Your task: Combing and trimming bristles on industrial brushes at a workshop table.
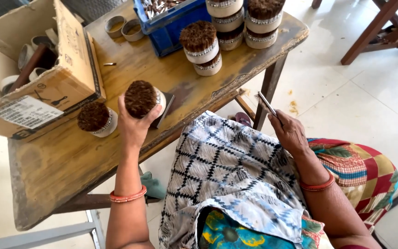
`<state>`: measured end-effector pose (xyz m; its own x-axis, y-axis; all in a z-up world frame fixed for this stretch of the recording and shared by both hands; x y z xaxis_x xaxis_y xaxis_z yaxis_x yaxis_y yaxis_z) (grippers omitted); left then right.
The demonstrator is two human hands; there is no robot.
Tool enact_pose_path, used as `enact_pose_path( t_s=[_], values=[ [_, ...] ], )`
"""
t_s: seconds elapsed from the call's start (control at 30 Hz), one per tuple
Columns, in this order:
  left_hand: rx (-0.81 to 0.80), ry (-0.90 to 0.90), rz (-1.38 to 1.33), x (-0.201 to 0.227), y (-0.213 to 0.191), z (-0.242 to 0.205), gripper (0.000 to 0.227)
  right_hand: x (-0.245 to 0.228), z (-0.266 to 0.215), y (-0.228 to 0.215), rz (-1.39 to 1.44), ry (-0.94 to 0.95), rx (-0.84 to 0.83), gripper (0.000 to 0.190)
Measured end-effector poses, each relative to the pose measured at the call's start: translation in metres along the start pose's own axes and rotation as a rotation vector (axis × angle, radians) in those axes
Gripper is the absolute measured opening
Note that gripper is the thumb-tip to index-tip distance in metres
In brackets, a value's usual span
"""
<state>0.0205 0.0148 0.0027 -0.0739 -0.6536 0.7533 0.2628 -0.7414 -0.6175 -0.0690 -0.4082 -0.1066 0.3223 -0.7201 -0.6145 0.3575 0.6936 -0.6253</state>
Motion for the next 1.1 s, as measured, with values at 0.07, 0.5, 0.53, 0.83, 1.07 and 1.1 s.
enact_pose_path(
  t_s=[0.07,0.5,0.53,0.83,1.07,1.1],
  values=[
    [0.000,-0.013,0.009,-0.003,0.002,-0.001,0.100,0.003,-0.009,0.001,0.000,0.015,0.005,0.026],
    [0.004,0.289,-0.293,0.148,0.082,0.096,0.090,-0.002,-0.004,-0.010,0.026,-0.042,0.018,0.023],
    [0.027,0.293,-0.281,0.154,0.092,0.107,0.090,-0.002,-0.005,-0.011,0.034,-0.010,0.023,0.023],
    [0.091,0.310,-0.202,0.114,0.056,0.068,0.110,0.007,-0.001,-0.030,0.195,0.159,0.048,0.039],
    [-0.358,0.085,-0.741,0.101,0.092,-0.057,0.034,0.024,-0.013,-0.012,0.431,0.310,0.018,0.059],
    [-0.556,0.021,-0.763,0.107,0.114,-0.070,0.049,0.019,-0.016,-0.007,0.475,0.280,-0.033,0.059]
  ],
)
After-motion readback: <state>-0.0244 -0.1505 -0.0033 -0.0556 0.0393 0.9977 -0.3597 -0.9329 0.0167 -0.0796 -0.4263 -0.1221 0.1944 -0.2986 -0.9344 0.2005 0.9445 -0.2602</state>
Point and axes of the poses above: each hand's wrist, its own z-axis towards the middle knuckle, its own y-axis out of the palm, x = y × z, the point moved 1 cm from there along z, towards the middle knuckle, and after that the axes turned 14 degrees about -y, right-handed, at the moved point
